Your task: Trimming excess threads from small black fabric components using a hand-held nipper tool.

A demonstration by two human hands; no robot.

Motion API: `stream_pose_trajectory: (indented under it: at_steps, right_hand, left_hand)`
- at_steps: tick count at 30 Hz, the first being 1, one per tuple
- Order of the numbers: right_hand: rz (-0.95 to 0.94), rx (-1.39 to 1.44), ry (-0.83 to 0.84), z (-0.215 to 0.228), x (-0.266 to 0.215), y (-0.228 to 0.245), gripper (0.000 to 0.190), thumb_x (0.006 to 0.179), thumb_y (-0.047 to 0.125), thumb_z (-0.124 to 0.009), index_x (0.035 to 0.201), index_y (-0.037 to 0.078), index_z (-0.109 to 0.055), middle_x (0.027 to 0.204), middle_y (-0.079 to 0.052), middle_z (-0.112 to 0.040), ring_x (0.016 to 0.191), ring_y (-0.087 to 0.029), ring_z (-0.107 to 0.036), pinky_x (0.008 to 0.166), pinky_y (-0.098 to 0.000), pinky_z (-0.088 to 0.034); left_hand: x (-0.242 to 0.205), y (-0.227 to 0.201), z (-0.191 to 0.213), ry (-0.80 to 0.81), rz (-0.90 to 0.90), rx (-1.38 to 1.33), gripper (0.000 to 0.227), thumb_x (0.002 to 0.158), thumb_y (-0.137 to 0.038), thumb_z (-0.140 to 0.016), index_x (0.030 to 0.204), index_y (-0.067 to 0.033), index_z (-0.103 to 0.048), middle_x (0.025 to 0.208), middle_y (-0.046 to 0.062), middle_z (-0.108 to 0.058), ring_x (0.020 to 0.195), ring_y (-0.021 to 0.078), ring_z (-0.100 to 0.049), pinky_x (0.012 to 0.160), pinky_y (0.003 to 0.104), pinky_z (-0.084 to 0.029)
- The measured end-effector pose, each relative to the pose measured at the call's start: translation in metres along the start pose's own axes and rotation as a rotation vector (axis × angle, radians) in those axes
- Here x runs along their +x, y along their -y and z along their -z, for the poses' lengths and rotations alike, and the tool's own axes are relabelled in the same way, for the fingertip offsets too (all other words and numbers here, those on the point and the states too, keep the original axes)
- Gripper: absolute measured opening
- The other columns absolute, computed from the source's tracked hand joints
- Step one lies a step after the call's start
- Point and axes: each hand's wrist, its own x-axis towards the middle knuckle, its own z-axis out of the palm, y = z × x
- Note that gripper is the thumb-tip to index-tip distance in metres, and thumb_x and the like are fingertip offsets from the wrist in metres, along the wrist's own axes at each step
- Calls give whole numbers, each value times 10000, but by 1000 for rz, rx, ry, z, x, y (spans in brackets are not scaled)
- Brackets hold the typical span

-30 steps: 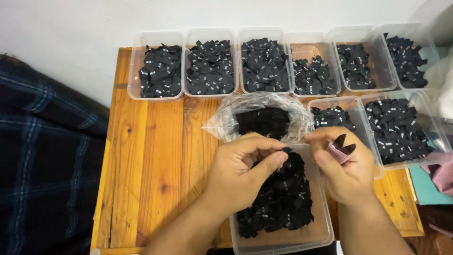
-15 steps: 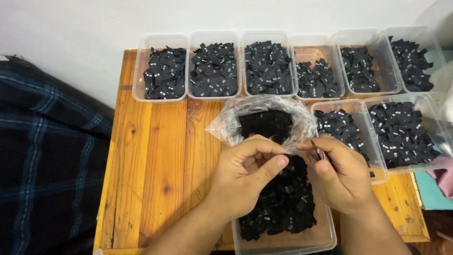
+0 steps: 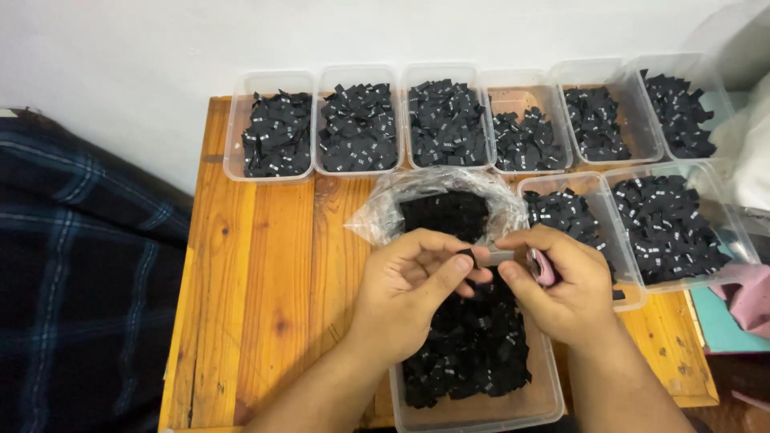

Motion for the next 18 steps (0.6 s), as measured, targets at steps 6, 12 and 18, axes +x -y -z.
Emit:
stream_pose_trajectory:
  at_steps: [6, 12, 18]
  right_hand:
    - [72, 24, 84, 1, 4, 8, 223, 866, 178, -757, 1072, 96, -732, 876, -26, -732, 681, -106, -641, 688, -225, -526]
    - [212, 135, 65, -7, 8, 14, 109, 904, 142, -712, 882, 61, -641, 701, -45, -591, 561, -150, -492, 550, -270, -428]
    - [104, -150, 31, 4, 6, -7, 114, 879, 167, -760, 915, 79, -697, 849, -51, -740, 705, -173, -687, 721, -301, -536]
  left_hand:
    - [1, 7, 5, -29, -111, 98, 93, 936, -34, -721, 1017, -65, -751, 1042, 97, -682, 1017, 182, -676, 939, 277, -589]
    - [-5, 1, -3, -23, -131, 291, 107, 932, -46, -732, 1028, -70, -775, 1042, 70, -667, 808, 89, -598, 709, 196, -494]
    - [-4, -26, -2, 91, -425, 773, 289, 993, -212, -615, 1181, -9, -700, 1136, 137, -671, 1059, 249, -700, 974, 345, -563]
